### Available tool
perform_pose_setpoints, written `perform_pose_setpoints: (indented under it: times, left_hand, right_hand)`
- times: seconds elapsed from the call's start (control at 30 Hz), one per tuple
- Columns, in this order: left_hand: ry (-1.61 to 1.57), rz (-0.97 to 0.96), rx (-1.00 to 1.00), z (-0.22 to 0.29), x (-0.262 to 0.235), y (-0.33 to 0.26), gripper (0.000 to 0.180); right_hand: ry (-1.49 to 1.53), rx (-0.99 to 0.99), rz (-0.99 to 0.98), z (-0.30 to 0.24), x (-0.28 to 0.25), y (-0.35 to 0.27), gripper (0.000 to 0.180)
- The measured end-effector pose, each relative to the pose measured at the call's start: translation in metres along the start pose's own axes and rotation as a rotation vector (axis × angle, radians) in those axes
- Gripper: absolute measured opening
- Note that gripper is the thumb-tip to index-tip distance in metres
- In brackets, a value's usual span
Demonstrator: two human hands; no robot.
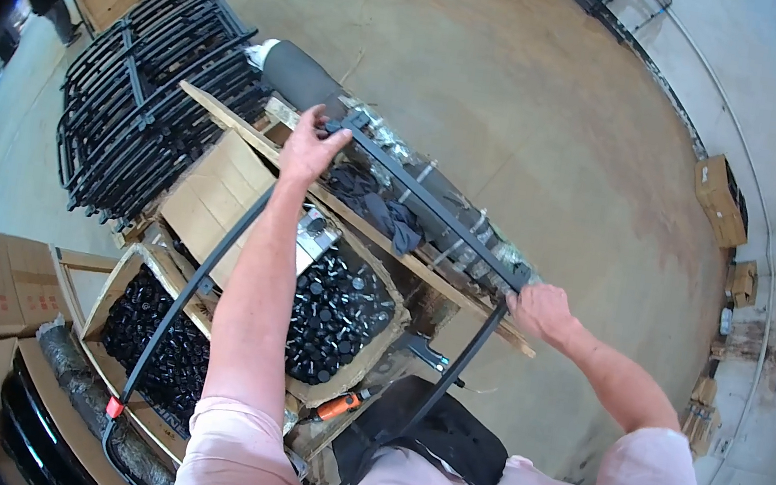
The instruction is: Assembling leaf blower components by attaching plastic housing with screws and securing cables with zip ties.
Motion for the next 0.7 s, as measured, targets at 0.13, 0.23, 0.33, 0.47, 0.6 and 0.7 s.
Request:
perform_pose_setpoints:
  times: [0.13, 0.23, 0.33, 0.47, 0.6, 0.7]
  left_hand:
    - [0.169, 0.083, -0.023, 0.024, -0.012, -0.007, 0.096]
    - [0.217, 0.133, 0.041, 0.013, -0.027, -0.001, 0.089]
    - [0.319, 0.114, 0.022, -0.017, -0.075, 0.009, 0.059]
    - [0.404, 0.582, -0.063, -0.024, -0.137, 0.007, 0.055]
    - [0.473, 0.262, 0.374, 0.069, -0.033, -0.006, 0.090]
    - [0.613, 0.312, 0.488, 0.068, -0.043, -0.010, 0.093]
  right_hand:
    - [0.064, 0.138, -0.008, 0.002, 0.009, -0.003, 0.062]
    - [0.044, 0.115, -0.025, 0.004, 0.018, 0.003, 0.062]
    - [0.052, 0.089, 0.015, 0.006, 0.009, -0.003, 0.062]
    - [0.033, 0.059, 0.033, 0.003, 0.006, -0.001, 0.061]
    - [0.020, 0.056, 0.025, 0.005, 0.010, -0.002, 0.060]
    - [0.041, 0.037, 0.056, 0.010, 0.011, -0.006, 0.060]
Point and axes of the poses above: each hand's wrist, its own y-axis towards the middle knuckle, its own x-axis out of the palm, z = x × y, the point moved 8 cm from there along y, towards the middle knuckle, and after that the axes turned 4 degrees about z, right-handed, at the moved point
